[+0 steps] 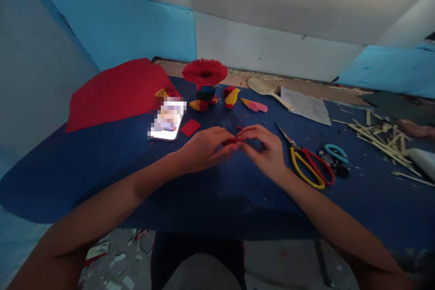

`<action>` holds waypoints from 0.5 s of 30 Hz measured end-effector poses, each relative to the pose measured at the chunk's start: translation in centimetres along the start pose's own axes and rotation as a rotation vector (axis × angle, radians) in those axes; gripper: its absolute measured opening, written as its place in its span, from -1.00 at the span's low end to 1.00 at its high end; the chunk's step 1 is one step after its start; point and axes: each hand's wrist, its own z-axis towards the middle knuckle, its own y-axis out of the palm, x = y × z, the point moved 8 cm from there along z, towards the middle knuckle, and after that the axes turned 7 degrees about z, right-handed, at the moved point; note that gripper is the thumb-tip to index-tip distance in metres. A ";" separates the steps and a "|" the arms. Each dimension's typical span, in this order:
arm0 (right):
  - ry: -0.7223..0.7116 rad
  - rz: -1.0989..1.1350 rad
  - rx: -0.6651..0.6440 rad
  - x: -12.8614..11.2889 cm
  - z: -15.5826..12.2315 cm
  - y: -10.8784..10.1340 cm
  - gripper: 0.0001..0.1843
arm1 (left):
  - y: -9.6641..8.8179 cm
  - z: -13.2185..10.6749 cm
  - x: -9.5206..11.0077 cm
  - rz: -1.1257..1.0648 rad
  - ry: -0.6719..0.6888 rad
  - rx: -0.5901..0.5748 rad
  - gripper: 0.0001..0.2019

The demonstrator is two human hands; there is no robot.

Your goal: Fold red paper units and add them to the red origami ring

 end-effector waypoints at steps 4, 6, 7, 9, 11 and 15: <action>0.074 0.070 -0.043 0.7 0.0 0.1 -0.98 | -0.6 -0.5 0.9 0.310 0.142 0.122 -0.70; 0.093 0.089 -0.067 0.9 0.0 0.1 -0.98 | -0.7 -0.5 1.0 0.370 0.146 0.132 -0.71; 0.097 0.100 -0.079 1.0 0.0 0.1 -0.96 | -0.7 -0.5 1.0 0.374 0.145 0.128 -0.71; 0.095 0.124 -0.112 1.1 0.1 0.1 -0.92 | -0.7 -0.5 1.0 0.329 0.149 0.118 -0.69; 0.088 0.148 -0.148 1.2 0.3 0.1 -0.90 | -0.7 -0.5 0.9 0.231 0.146 0.109 -0.69; 0.058 0.152 -0.198 1.2 0.4 0.1 -0.89 | -0.3 -0.5 0.6 0.086 0.111 0.047 -0.74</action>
